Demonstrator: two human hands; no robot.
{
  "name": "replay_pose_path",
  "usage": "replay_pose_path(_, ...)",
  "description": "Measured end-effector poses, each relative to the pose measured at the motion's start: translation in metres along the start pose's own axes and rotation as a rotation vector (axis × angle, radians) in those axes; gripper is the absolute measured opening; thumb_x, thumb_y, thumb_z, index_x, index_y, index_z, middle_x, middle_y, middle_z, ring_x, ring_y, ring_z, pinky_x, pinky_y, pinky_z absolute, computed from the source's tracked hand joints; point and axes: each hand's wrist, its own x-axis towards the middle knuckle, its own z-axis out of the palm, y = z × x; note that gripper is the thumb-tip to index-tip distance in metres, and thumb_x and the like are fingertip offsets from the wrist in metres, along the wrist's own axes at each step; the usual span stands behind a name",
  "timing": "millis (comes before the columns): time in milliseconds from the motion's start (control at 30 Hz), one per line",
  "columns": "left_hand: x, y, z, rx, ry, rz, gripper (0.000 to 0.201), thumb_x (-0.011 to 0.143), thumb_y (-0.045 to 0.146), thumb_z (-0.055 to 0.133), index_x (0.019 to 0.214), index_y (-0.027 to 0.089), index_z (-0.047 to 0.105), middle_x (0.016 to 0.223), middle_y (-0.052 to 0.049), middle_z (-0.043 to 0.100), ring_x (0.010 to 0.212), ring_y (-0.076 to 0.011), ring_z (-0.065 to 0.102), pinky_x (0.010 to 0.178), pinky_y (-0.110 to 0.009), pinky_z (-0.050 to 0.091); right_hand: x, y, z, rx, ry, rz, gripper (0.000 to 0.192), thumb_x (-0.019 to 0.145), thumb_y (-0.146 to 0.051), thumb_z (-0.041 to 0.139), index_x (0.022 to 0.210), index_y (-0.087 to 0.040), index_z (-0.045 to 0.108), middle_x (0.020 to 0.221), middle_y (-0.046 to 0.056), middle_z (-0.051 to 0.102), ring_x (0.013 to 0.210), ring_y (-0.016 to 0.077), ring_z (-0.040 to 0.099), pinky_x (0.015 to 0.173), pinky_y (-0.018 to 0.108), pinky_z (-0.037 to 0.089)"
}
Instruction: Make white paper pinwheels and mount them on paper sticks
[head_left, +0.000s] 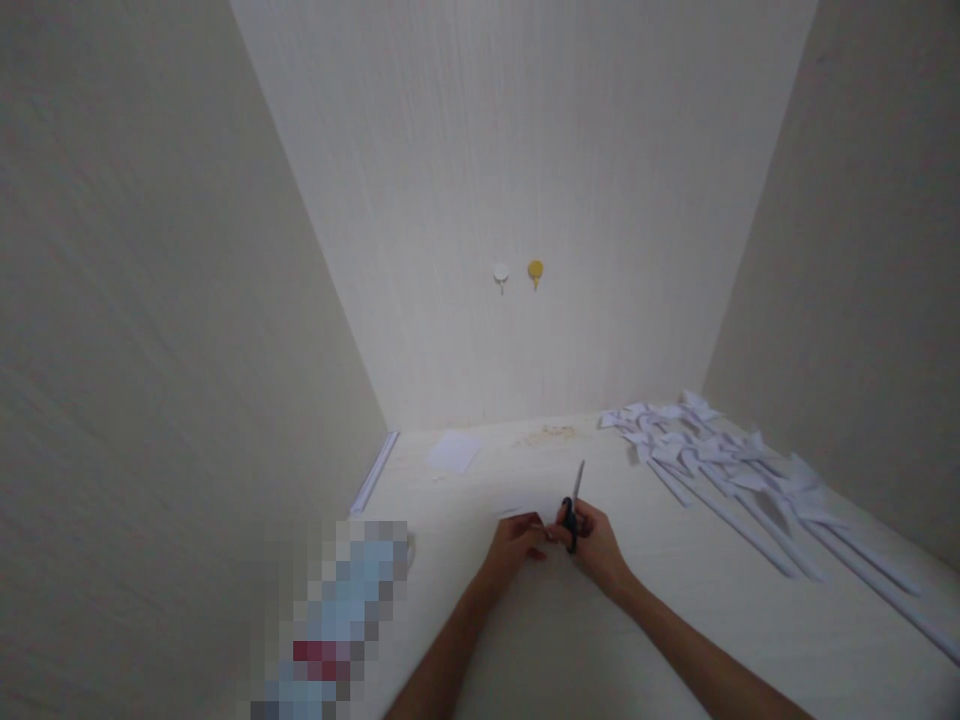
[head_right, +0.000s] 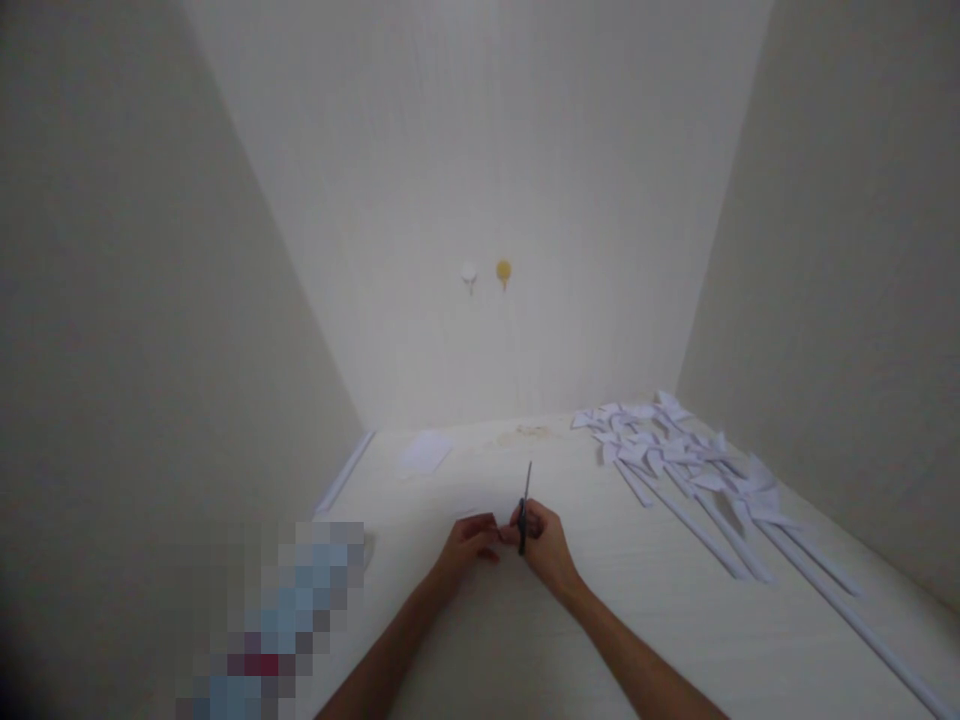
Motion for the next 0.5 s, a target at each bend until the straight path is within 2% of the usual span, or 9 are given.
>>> replay_pose_path(100,-0.0025,-0.0015,-0.0020,-0.155,-0.038,-0.018,0.022,0.051,0.018,0.065,0.072,0.013,0.064,0.076,-0.005,0.065,0.072,-0.0179,0.057,0.060,-0.025,0.045,0.0002,0.0007,-0.0005,0.012,-0.001,0.000,0.020,0.055,-0.022,0.063,0.061,-0.017,0.045,0.051,-0.006,0.044,0.048,0.0079,0.042,0.044,0.019,0.032)
replay_pose_path(200,-0.0051,-0.0002,-0.0027,-0.304,-0.070,0.002,0.019,0.055,0.028,0.064,0.068,0.014,0.064,0.083,-0.006,0.065,0.083,-0.0215,0.056,0.072,-0.031,0.044,0.0004,0.0018,-0.0008,0.013,-0.018,-0.014,0.020,0.056,-0.022,0.063,0.062,-0.017,0.045,0.054,-0.005,0.045,0.050,0.0085,0.044,0.046,0.019,0.034)
replay_pose_path(267,-0.0057,0.0014,-0.0020,-0.373,-0.065,0.002,0.022,0.059,0.036,0.061,0.065,0.014,0.063,0.080,-0.007,0.065,0.082,-0.0216,0.057,0.077,-0.034,0.042,0.0003,0.0024,-0.0007,-0.006,-0.034,-0.024,0.019,0.057,-0.022,0.063,0.062,-0.017,0.045,0.054,-0.005,0.045,0.051,0.0087,0.044,0.046,0.020,0.034)
replay_pose_path(400,-0.0057,0.0046,0.0022,-0.384,0.078,-0.047,0.026,0.061,0.037,0.059,0.071,0.012,0.062,0.079,-0.008,0.065,0.074,-0.0204,0.060,0.074,-0.035,0.044,-0.0007,0.0023,0.0008,-0.028,-0.077,-0.011,0.019,0.056,-0.023,0.063,0.061,-0.017,0.046,0.054,-0.004,0.046,0.051,0.0090,0.044,0.046,0.020,0.035)
replay_pose_path(500,-0.0067,0.0067,0.0059,-0.194,0.233,-0.030,0.026,0.059,0.032,0.061,0.077,0.013,0.062,0.086,-0.008,0.064,0.081,-0.0229,0.058,0.071,-0.034,0.046,-0.0011,0.0015,0.0021,-0.030,-0.089,0.014,0.021,0.055,-0.026,0.063,0.059,-0.017,0.045,0.052,-0.005,0.046,0.050,0.0091,0.044,0.046,0.020,0.035)
